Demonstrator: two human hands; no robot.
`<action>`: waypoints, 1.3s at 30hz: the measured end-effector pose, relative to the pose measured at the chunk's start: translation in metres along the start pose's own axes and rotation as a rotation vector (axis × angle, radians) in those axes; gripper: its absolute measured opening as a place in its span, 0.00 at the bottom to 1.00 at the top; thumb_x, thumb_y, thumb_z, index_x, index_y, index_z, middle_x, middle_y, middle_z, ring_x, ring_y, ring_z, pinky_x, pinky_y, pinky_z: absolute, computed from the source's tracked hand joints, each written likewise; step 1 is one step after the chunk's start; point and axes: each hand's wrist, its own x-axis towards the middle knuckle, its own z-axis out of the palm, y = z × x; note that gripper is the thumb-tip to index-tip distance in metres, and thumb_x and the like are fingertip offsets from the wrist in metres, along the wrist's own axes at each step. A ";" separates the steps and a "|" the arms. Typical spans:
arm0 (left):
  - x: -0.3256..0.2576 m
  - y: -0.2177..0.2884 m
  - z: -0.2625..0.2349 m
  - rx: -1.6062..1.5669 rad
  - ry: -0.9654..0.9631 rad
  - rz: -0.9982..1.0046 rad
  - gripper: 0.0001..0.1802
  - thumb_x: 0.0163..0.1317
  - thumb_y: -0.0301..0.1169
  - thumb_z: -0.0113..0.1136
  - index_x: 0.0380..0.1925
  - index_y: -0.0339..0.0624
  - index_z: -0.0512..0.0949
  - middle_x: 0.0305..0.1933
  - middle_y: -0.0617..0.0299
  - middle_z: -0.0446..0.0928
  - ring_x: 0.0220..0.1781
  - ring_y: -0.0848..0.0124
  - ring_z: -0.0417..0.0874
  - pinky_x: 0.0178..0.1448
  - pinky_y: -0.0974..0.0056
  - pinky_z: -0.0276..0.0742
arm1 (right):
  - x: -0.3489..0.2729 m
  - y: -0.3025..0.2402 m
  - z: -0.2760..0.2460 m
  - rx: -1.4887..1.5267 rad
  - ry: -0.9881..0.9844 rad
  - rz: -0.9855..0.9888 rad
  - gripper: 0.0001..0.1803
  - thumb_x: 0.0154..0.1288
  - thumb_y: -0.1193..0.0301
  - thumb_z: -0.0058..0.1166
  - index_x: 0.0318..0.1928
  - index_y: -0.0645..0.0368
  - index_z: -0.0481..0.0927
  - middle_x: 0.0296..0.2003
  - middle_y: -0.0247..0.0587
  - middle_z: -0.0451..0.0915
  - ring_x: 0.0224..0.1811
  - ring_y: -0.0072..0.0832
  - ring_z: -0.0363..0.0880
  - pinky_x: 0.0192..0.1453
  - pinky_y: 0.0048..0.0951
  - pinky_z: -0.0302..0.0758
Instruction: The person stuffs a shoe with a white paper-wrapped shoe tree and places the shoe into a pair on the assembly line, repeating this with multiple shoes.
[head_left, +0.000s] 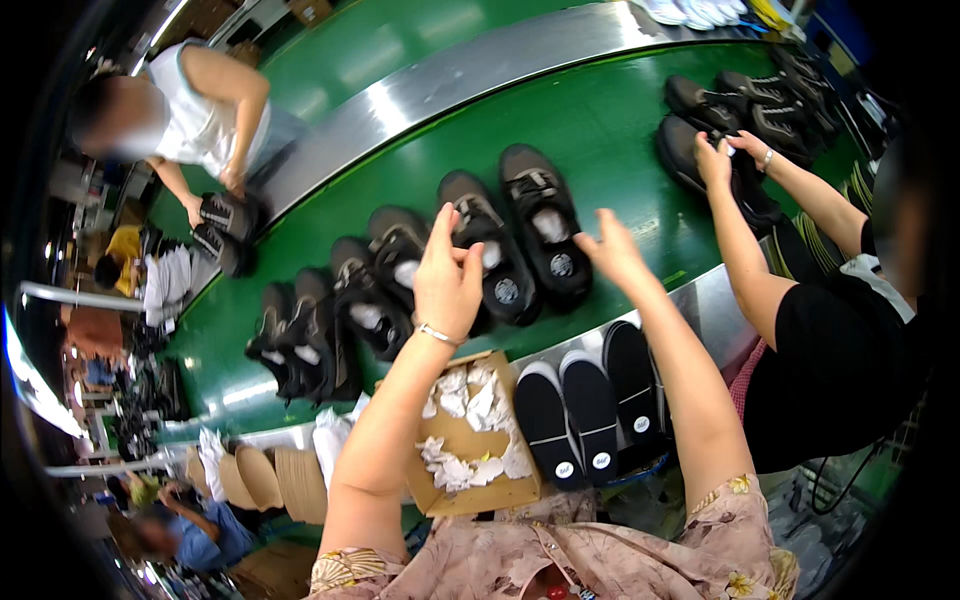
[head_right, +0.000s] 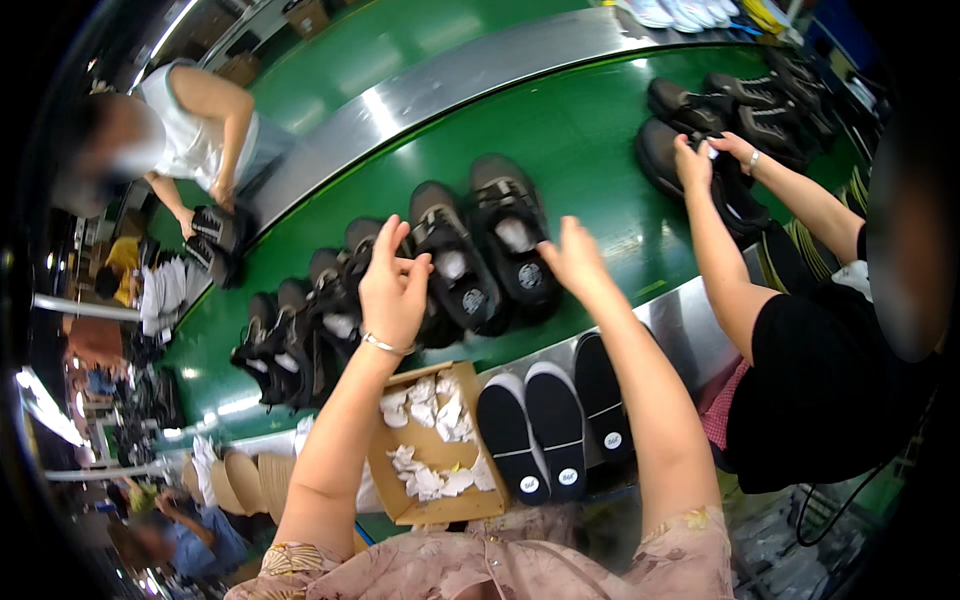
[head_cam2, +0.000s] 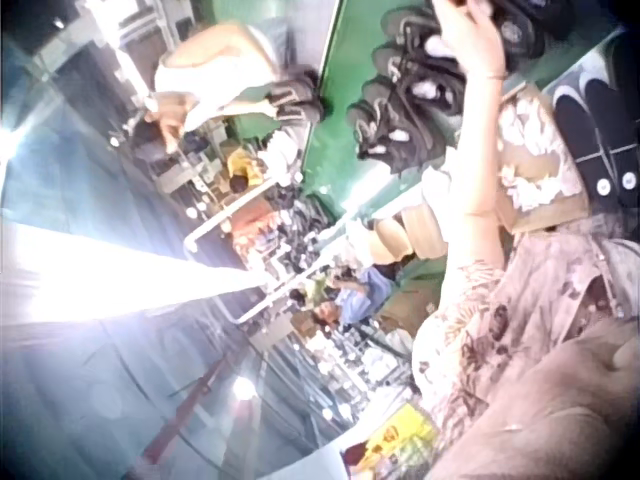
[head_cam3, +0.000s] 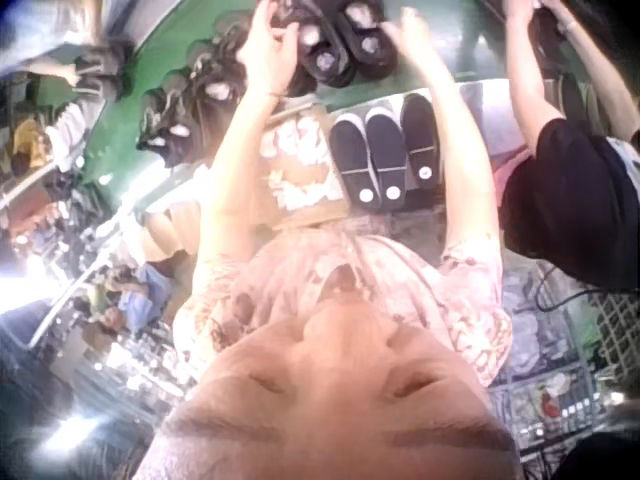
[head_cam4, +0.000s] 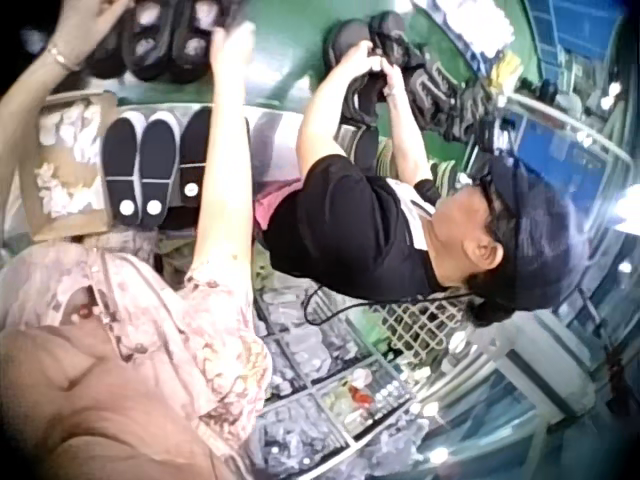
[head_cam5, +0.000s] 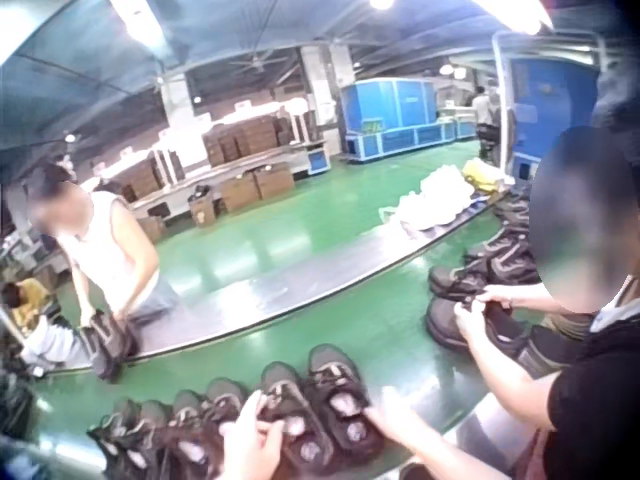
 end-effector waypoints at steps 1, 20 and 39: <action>-0.009 0.002 -0.026 -0.023 0.015 0.010 0.31 0.55 0.18 0.57 0.61 0.35 0.60 0.55 0.49 0.73 0.30 0.75 0.81 0.33 0.73 0.75 | -0.014 -0.004 -0.010 0.043 0.105 -0.048 0.29 0.56 0.62 0.59 0.51 0.70 0.66 0.38 0.57 0.78 0.42 0.48 0.78 0.45 0.41 0.74; -0.290 -0.186 -0.399 -0.005 0.276 -0.348 0.19 0.64 0.21 0.49 0.55 0.34 0.66 0.50 0.52 0.75 0.41 0.71 0.81 0.39 0.73 0.75 | -0.303 -0.342 0.051 0.847 -0.154 -0.621 0.14 0.56 0.75 0.53 0.42 0.70 0.76 0.27 0.49 0.76 0.25 0.26 0.72 0.29 0.23 0.71; -0.382 -0.259 -0.399 0.132 -0.166 -0.536 0.39 0.53 0.32 0.63 0.60 0.29 0.54 0.54 0.41 0.68 0.55 0.53 0.71 0.58 0.56 0.67 | -0.455 -0.332 0.328 -0.230 -0.184 -0.289 0.21 0.44 0.73 0.56 0.45 0.56 0.77 0.63 0.60 0.56 0.67 0.58 0.50 0.56 0.59 0.62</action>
